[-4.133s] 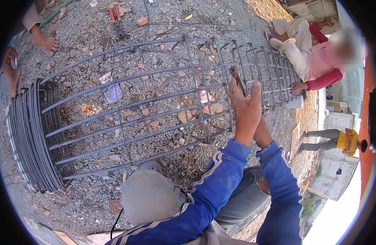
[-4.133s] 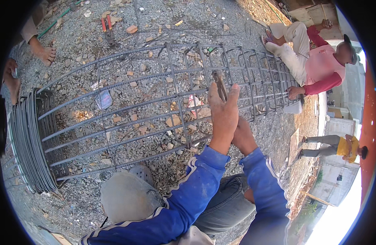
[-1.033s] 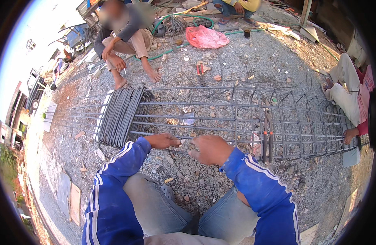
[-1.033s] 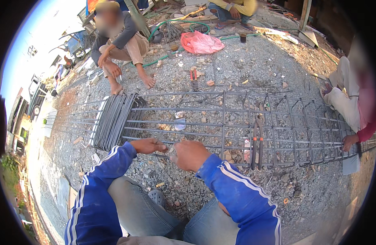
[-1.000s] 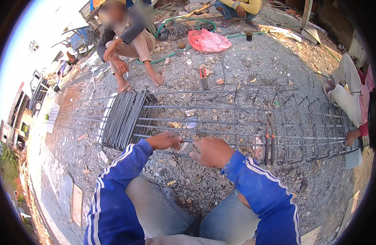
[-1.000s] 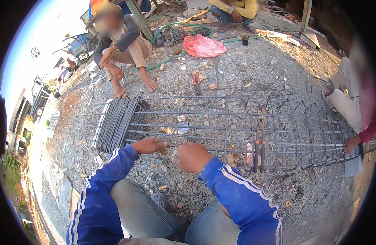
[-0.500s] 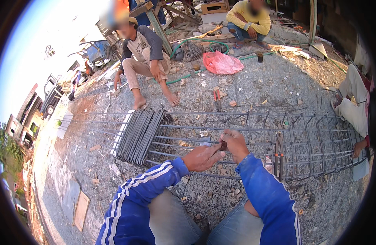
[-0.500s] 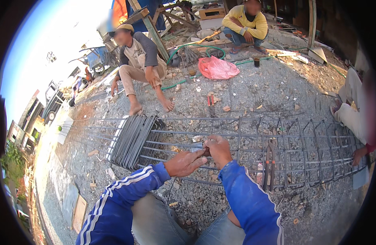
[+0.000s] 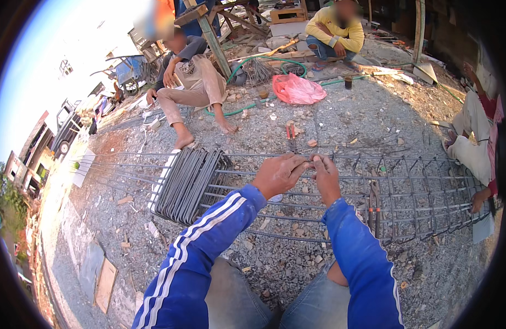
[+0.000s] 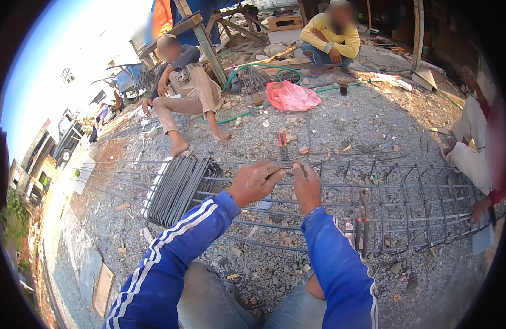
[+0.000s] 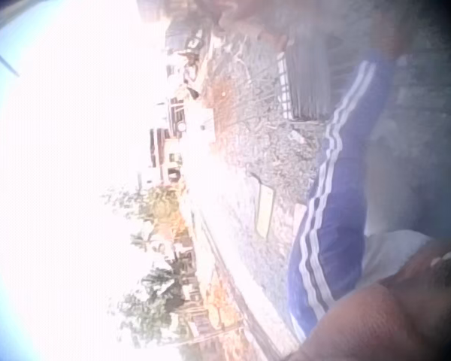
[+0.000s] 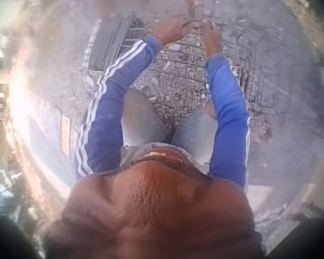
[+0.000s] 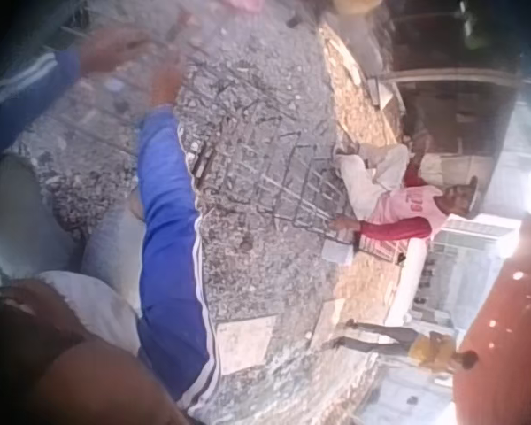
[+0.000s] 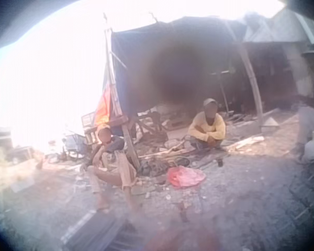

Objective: The person assembles a rebar cage by hand and using pliers, securing metal wires around the intersections of the reinforcement bars.

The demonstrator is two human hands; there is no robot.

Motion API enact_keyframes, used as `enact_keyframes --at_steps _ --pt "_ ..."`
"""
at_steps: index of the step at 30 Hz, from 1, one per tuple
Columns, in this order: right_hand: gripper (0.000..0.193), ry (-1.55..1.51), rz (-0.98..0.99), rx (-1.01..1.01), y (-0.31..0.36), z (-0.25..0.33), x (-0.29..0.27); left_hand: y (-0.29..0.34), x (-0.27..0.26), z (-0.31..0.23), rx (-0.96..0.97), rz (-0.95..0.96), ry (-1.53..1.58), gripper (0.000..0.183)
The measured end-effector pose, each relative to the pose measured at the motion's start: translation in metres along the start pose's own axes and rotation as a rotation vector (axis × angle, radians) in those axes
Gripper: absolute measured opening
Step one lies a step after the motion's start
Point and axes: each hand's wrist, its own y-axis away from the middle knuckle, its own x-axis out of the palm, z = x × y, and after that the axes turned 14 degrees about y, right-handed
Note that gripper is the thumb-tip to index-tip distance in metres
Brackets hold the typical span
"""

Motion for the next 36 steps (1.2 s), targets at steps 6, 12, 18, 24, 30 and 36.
enact_keyframes --at_steps 6,12,18,24,30,36 --pt "0.029 0.073 -0.037 -0.222 -0.017 -0.024 -0.01 0.018 0.035 0.019 0.196 0.344 -0.138 0.019" --pt "0.033 0.581 0.039 -0.203 -0.018 -0.047 -0.005 0.042 0.043 0.051 0.016 0.235 -0.218 0.018" --pt "0.036 0.639 -0.105 -0.5 -0.011 -0.018 -0.008 0.034 0.06 0.034 -0.093 0.366 -0.287 0.017" --pt "0.036 0.51 -0.447 -0.684 0.011 0.048 -0.026 -0.001 0.042 0.013 0.044 0.024 -0.08 0.014" --pt "0.035 0.612 -0.611 -0.714 0.026 0.079 -0.075 -0.048 -0.012 -0.022 0.241 0.141 -0.052 0.016" --pt "0.024 0.673 -0.602 -0.74 0.037 0.094 -0.1 -0.078 -0.03 -0.031 0.191 -0.137 0.185 0.016"
